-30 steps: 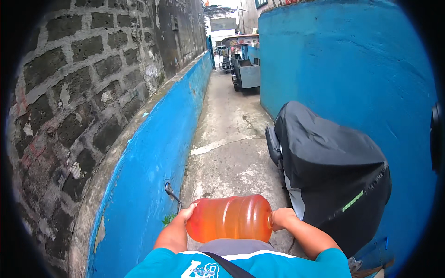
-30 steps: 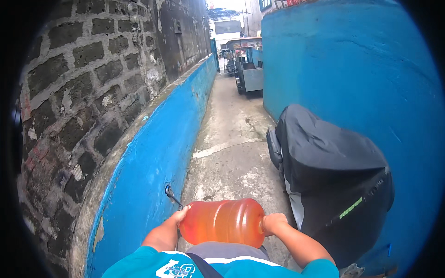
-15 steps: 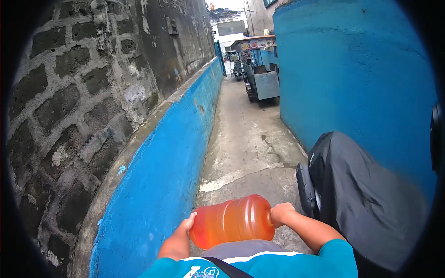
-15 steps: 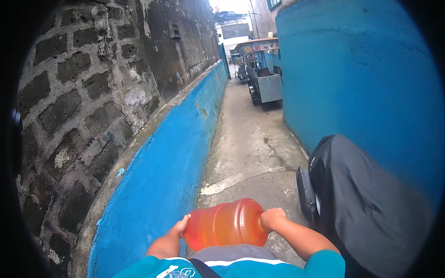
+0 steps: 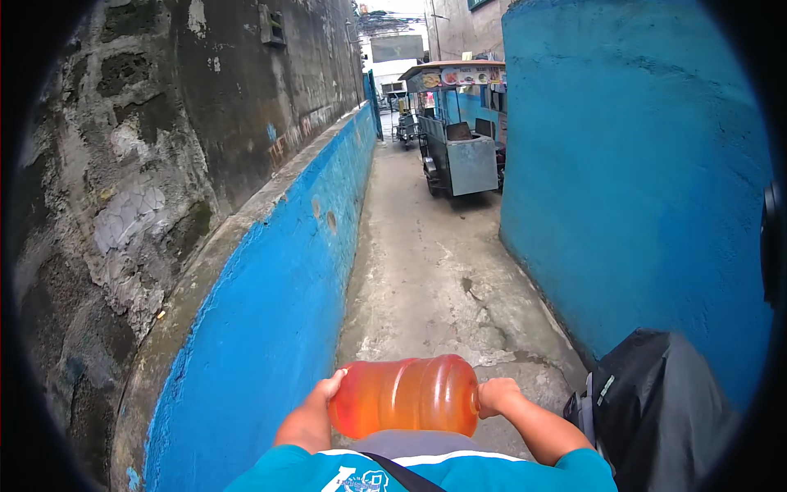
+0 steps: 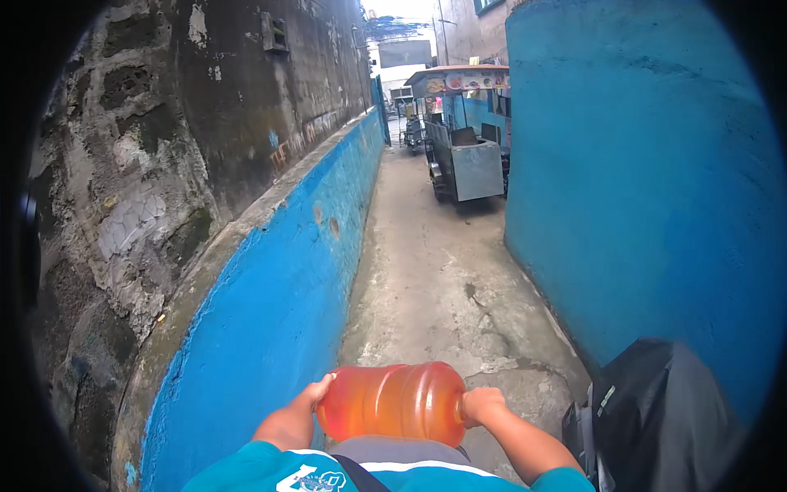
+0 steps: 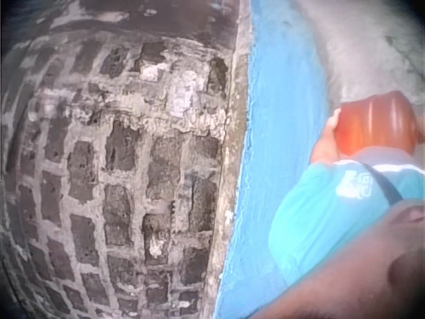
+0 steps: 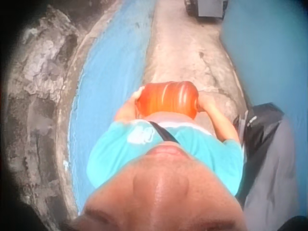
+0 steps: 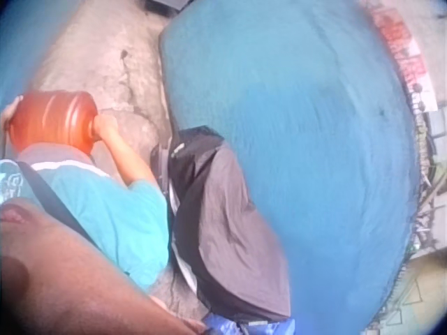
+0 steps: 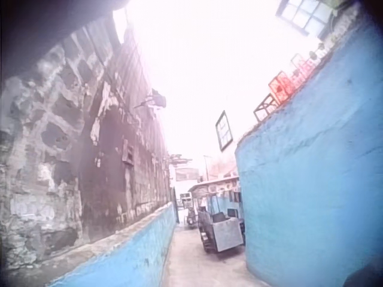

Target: The person carries two round water containers to a sidecar, loads them, and then enters a building to retrieve more containers of different shapes and sizes, loading them onto the sidecar one by one.

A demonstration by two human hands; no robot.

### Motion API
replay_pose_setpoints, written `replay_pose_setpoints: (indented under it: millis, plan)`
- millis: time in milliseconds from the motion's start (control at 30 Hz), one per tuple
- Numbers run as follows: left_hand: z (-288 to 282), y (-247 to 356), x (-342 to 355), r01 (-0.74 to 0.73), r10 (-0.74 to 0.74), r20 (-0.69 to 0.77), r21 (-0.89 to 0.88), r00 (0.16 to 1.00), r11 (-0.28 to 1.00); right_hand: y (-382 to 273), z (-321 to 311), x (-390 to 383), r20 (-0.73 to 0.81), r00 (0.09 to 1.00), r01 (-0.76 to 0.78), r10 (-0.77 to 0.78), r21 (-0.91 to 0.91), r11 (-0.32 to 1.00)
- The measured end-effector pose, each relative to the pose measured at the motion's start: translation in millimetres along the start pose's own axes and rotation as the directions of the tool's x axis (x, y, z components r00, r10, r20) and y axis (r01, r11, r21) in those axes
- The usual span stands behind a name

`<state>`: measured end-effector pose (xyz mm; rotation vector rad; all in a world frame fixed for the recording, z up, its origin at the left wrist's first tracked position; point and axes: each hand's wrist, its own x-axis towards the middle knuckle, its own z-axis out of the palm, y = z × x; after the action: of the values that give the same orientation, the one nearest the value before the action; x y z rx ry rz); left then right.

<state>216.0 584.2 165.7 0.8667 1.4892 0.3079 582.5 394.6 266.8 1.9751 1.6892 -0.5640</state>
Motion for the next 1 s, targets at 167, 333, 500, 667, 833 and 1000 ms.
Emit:
replay_pose_setpoints:
  millis: [167,333,500,667,833,1000]
  plan:
    - [-18,152,220,-0.027,0.017,0.093,0.106,0.996,0.994,34,-120,181,0.019,1.0,-0.018,0.017,0.041,0.999]
    - [3,313,406,-0.163,0.158,0.188,0.008,0.969,0.987,89,-231,421,-0.024,0.999,-0.033,0.033,0.009,0.999]
    - [-30,455,566,-0.087,0.088,0.002,-0.112,0.996,0.99,122,-398,634,-0.017,0.994,0.102,-0.104,-0.078,0.992]
    - [-37,627,711,-0.051,0.062,0.057,-0.188,0.996,0.981,142,-531,830,-0.047,0.993,0.105,-0.113,-0.15,0.983]
    - [-40,839,887,-0.054,0.067,0.097,-0.136,0.993,0.989,170,-650,1071,-0.019,0.999,0.029,-0.03,-0.038,0.999]
    - [-45,996,1110,0.004,-0.008,0.243,0.015,0.97,1.0,209,-754,1241,0.048,0.999,-0.021,0.019,0.025,0.999]
